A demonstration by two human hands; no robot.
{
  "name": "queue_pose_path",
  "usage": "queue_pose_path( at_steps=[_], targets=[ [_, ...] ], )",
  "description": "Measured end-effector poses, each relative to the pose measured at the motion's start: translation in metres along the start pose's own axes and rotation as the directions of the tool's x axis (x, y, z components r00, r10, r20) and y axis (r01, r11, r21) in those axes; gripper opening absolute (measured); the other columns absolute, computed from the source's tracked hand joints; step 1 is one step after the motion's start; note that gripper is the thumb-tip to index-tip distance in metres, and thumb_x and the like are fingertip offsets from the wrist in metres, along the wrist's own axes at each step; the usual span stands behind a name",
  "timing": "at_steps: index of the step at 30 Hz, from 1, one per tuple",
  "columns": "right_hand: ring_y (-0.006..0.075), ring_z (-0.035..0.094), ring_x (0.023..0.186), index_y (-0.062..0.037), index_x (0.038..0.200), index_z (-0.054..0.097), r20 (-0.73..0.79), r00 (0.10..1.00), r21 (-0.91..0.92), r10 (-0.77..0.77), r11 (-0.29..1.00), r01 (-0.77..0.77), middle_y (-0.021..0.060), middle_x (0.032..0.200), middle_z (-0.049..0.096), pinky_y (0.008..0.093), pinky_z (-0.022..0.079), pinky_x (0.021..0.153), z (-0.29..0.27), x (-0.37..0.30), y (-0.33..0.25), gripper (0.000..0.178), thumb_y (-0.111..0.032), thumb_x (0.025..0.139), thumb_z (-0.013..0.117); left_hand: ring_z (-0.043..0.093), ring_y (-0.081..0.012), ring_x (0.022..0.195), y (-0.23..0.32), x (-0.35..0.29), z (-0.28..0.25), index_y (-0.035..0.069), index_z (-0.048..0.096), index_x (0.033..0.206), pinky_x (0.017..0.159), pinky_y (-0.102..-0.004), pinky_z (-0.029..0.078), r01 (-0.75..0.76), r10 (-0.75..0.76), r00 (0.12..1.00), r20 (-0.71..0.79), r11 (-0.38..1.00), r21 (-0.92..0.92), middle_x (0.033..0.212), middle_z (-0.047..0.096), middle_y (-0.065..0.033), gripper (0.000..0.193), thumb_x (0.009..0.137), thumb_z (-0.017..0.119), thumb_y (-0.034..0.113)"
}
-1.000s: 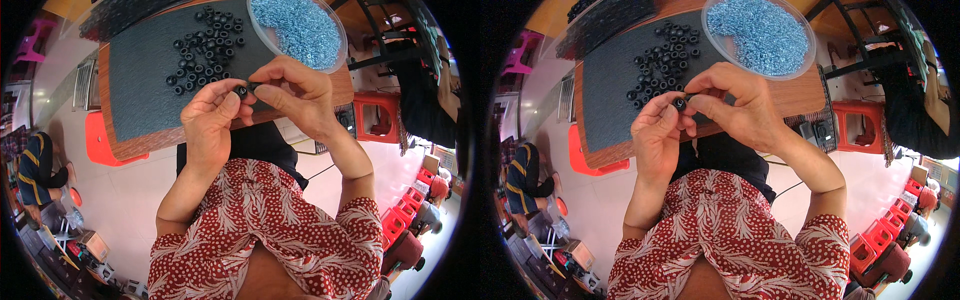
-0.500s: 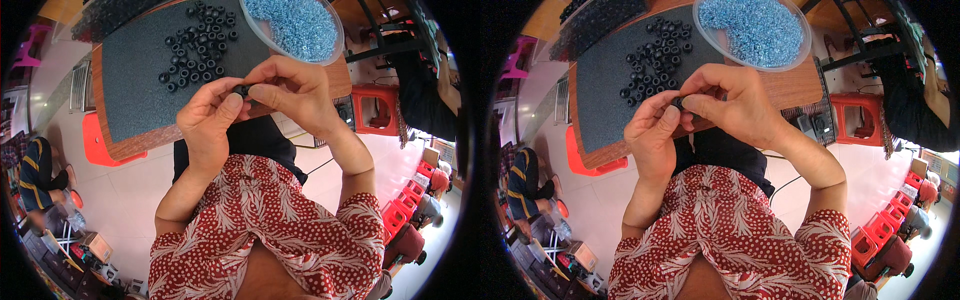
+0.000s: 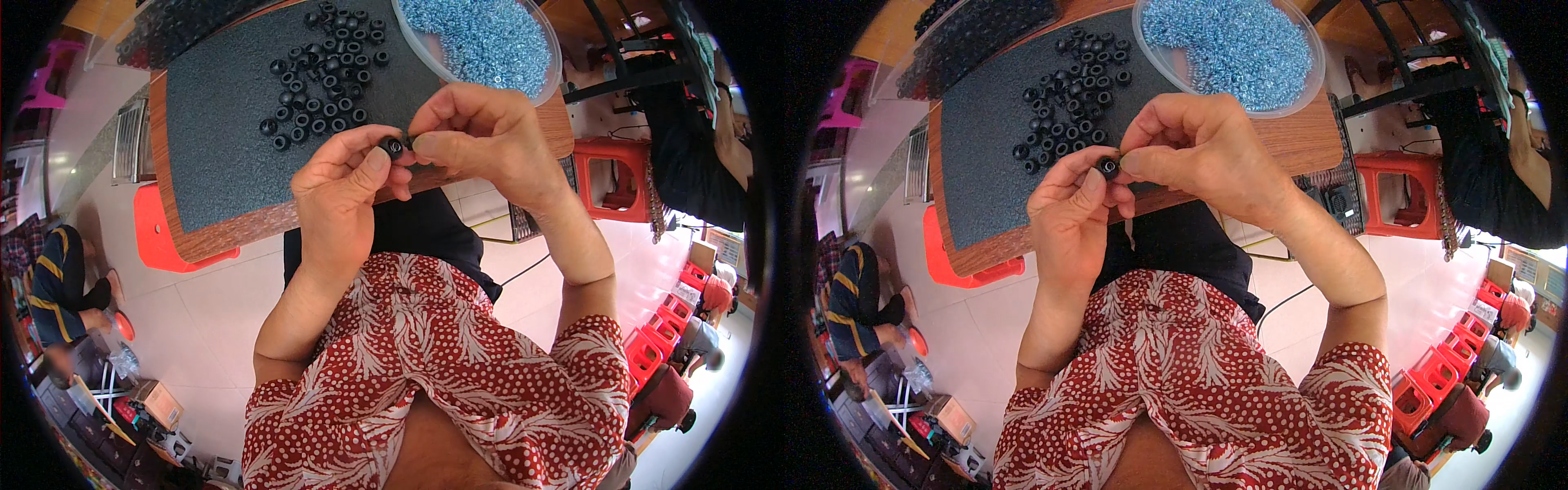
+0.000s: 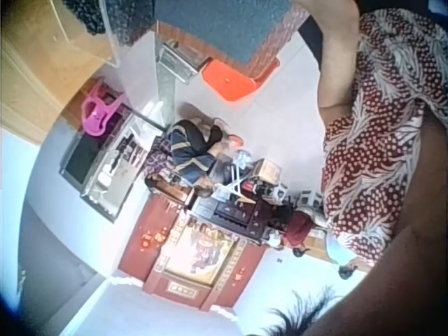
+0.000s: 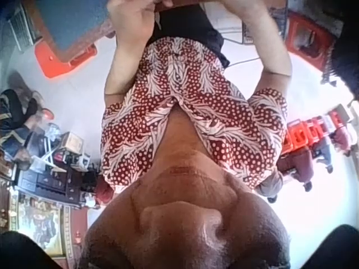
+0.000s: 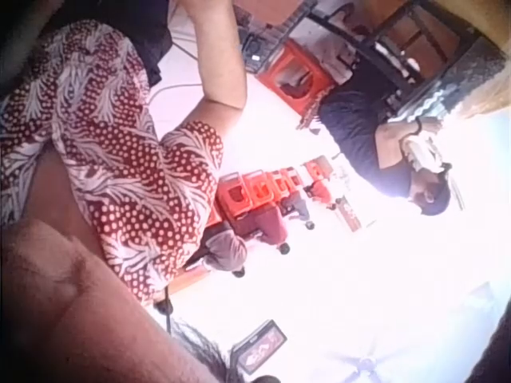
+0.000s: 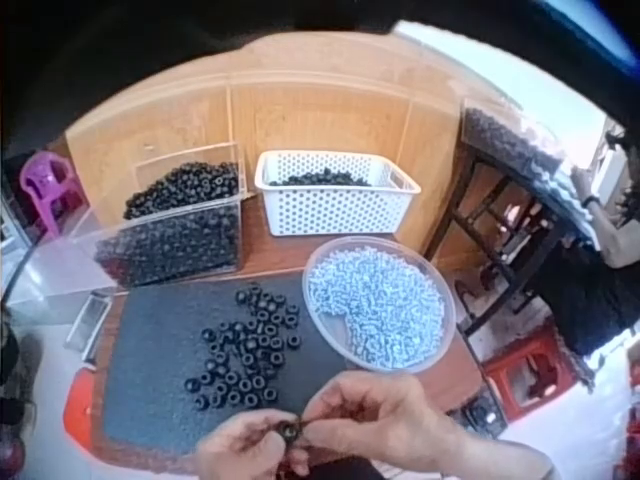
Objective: The person assembles small metal inserts into rubber grommets by hand, taking the metal pieces from a dish and pressing them into the grommets one at a time.
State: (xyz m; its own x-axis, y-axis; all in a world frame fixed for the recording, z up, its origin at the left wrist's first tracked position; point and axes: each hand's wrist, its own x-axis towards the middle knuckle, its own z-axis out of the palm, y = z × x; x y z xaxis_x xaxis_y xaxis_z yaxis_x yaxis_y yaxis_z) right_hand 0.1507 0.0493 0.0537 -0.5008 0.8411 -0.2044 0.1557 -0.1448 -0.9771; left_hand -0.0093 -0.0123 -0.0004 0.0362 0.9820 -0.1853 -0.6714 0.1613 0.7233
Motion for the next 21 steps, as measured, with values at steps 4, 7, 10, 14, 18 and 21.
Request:
queue_pose_path(
  at_steps=[4, 7, 10, 14, 18, 21],
  targets=[
    [0.0039, 0.056, 0.065, 0.0023, 0.084, 0.061, 0.006, 0.999, 0.049, -0.038, 0.998, 0.038, 0.0021, 0.074, 0.063, 0.0167, 0.045, 0.053, 0.0013, 0.0003, 0.0001, 0.01, -0.006, 0.079, 0.063, 0.061, -0.0138, 0.07, -0.0054, 0.0004, -0.0026, -0.004, 0.057, 0.104, 0.062, -0.0248, 0.052, -0.019, 0.021, 0.999, 0.042, 0.999, -0.048, 0.086, 0.064, -0.0111, 0.02, 0.087, 0.056, 0.008],
    [0.0036, 0.056, 0.064, 0.0021, 0.085, 0.062, 0.031, 1.0, 0.131, 0.001, 0.991, -0.006, 0.0022, 0.075, 0.063, 0.0166, 0.044, 0.051, 0.0019, 0.0001, -0.0011, 0.011, -0.007, 0.08, 0.064, 0.061, -0.0134, 0.071, -0.0067, 0.0005, -0.0027, -0.003, 0.057, 0.104, 0.061, -0.0248, 0.052, -0.028, 0.029, 0.999, 0.031, 0.999, -0.033, 0.086, 0.064, -0.011, 0.021, 0.087, 0.057, 0.008],
    [0.0038, 0.056, 0.063, 0.0015, 0.086, 0.062, 0.034, 0.999, 0.072, -0.004, 0.997, 0.001, 0.002, 0.074, 0.063, 0.0165, 0.043, 0.05, 0.0011, 0.0007, -0.0006, 0.011, -0.008, 0.08, 0.064, 0.061, -0.0125, 0.071, -0.0064, -0.0006, -0.0016, -0.003, 0.058, 0.104, 0.061, -0.0241, 0.052, -0.036, 0.036, 0.999, 0.017, 0.999, -0.004, 0.087, 0.064, -0.0105, 0.021, 0.086, 0.057, 0.007],
    [0.0036, 0.055, 0.061, 0.0014, 0.084, 0.063, 0.022, 0.999, 0.018, 0.035, 0.999, -0.035, 0.0018, 0.072, 0.063, 0.0165, 0.042, 0.049, 0.0011, 0.0017, -0.0039, 0.012, -0.009, 0.079, 0.065, 0.06, -0.0096, 0.072, -0.0087, -0.0018, -0.0007, -0.002, 0.059, 0.104, 0.062, -0.0216, 0.051, -0.107, 0.115, 0.992, -0.049, 0.983, 0.149, 0.086, 0.062, -0.0065, 0.021, 0.086, 0.059, 0.006],
    [0.0032, 0.054, 0.059, 0.0016, 0.082, 0.063, 0.015, 0.998, 0.025, 0.06, 0.998, -0.06, 0.002, 0.071, 0.062, 0.0161, 0.041, 0.048, 0.001, 0.0023, -0.0051, 0.013, -0.011, 0.078, 0.066, 0.056, -0.0113, 0.067, -0.0084, -0.0044, 0.0044, -0.005, 0.058, 0.103, 0.062, -0.0221, 0.047, -0.203, 0.227, 0.972, -0.065, 0.946, 0.254, 0.084, 0.061, -0.0076, 0.021, 0.085, 0.059, 0.005],
    [0.0029, 0.053, 0.057, 0.0014, 0.081, 0.063, -0.018, 0.996, 0.017, 0.088, 0.996, -0.088, 0.0021, 0.07, 0.062, 0.0157, 0.039, 0.046, 0.0037, 0.0024, -0.0065, 0.013, -0.011, 0.077, 0.067, 0.056, -0.011, 0.067, -0.0094, -0.0053, 0.0056, -0.005, 0.058, 0.103, 0.062, -0.0218, 0.047, -0.195, 0.217, 0.973, -0.071, 0.951, 0.242, 0.084, 0.061, -0.0075, 0.02, 0.085, 0.059, 0.005]
  ],
)
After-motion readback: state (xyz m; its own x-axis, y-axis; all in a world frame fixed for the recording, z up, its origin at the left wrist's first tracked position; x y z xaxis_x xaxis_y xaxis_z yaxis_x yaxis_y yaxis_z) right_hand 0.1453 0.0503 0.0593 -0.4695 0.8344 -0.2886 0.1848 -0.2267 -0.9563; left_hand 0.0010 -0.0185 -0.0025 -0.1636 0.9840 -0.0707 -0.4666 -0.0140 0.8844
